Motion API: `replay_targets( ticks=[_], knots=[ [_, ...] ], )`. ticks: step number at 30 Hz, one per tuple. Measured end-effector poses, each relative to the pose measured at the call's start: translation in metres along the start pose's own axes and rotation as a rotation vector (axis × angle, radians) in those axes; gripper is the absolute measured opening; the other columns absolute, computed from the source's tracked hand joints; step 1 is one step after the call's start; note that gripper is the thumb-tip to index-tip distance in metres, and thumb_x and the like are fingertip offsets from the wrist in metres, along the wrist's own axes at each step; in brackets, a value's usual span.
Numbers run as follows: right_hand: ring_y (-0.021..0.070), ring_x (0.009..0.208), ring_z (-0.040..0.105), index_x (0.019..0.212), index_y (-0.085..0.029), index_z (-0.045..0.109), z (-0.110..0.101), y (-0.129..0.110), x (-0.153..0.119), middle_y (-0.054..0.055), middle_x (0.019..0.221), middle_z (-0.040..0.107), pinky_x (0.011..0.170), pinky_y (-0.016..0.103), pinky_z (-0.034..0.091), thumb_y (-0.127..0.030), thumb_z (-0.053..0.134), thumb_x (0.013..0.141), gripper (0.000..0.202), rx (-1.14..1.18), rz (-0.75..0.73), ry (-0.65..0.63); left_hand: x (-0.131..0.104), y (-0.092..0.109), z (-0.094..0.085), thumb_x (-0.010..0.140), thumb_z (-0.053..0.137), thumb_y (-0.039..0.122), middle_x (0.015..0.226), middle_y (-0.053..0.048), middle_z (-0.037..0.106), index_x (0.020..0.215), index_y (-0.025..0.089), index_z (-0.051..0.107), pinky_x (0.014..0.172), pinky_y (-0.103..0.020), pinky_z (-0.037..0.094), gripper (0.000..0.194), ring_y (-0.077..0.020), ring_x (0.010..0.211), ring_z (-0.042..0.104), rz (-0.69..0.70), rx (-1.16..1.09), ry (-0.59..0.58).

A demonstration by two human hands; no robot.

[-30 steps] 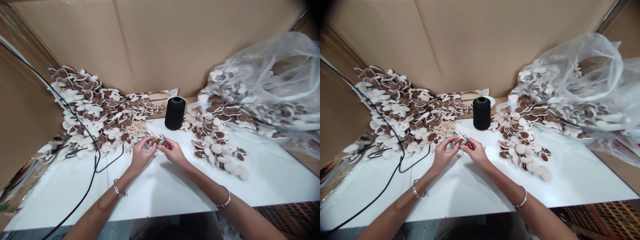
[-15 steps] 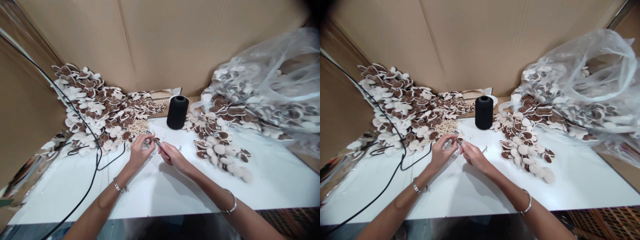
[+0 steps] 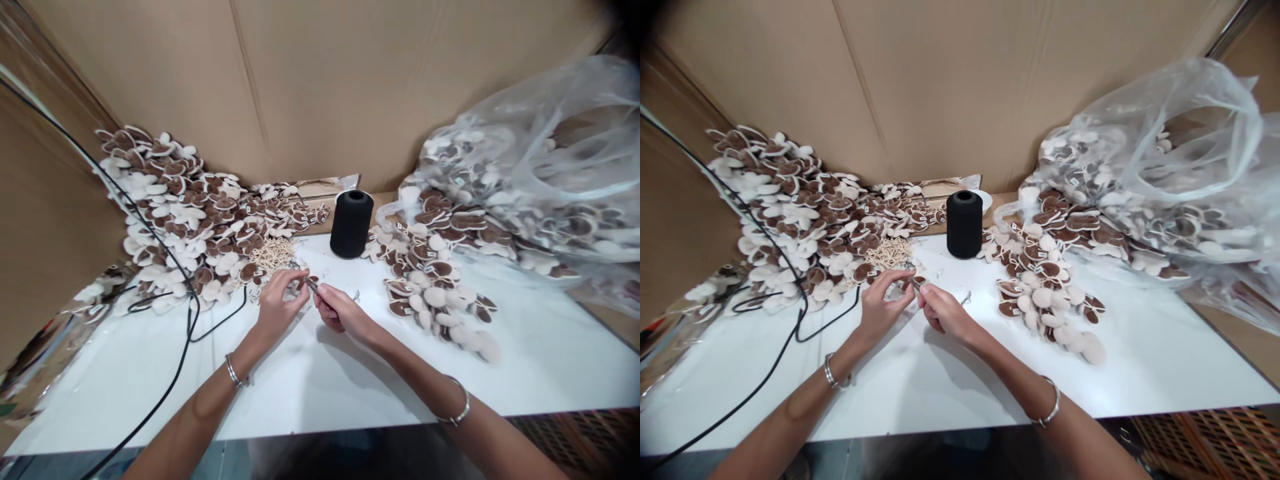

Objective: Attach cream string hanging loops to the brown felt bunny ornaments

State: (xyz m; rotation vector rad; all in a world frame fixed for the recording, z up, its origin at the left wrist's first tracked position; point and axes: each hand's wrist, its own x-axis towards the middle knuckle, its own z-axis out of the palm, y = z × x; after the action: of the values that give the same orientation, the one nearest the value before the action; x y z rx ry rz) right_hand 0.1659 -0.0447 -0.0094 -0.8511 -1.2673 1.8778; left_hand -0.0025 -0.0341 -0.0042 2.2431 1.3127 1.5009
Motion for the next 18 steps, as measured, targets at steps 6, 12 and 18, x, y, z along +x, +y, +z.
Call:
replay_targets(
  ticks=[6,12,18],
  knots=[
    [0.0066,0.042,0.020,0.080,-0.020,0.047,-0.0010,-0.0015,-0.0004,-0.009,0.054,0.024,0.039,0.019,0.017,-0.055,0.040,0.094,0.038,0.013,-0.001,-0.001,-0.0004,-0.0003,0.0010,0.081,0.061,0.011,0.093,-0.005,0.070,0.102,0.021,0.064,0.079,-0.033,0.053,0.023,-0.0179,0.085,0.065,0.011,0.005,-0.005],
    [0.0066,0.041,0.020,0.080,-0.020,0.047,-0.0011,-0.0035,-0.0014,-0.009,0.054,0.023,0.038,0.019,0.017,-0.054,0.040,0.094,0.037,0.020,0.009,-0.002,-0.0020,-0.0016,0.0027,0.081,0.061,0.013,0.094,-0.005,0.070,0.102,0.021,0.063,0.080,-0.034,0.054,0.023,-0.0185,0.087,0.065,-0.008,0.003,-0.005],
    [0.0062,0.040,0.020,0.079,-0.020,0.048,-0.0021,0.0001,0.0001,-0.009,0.054,0.023,0.037,0.019,0.016,-0.054,0.041,0.093,0.038,0.039,-0.010,-0.001,-0.0032,-0.0006,0.0032,0.082,0.062,0.014,0.093,-0.005,0.069,0.100,0.020,0.063,0.080,-0.032,0.053,0.019,-0.0177,0.087,0.066,-0.069,-0.029,-0.014]
  ],
)
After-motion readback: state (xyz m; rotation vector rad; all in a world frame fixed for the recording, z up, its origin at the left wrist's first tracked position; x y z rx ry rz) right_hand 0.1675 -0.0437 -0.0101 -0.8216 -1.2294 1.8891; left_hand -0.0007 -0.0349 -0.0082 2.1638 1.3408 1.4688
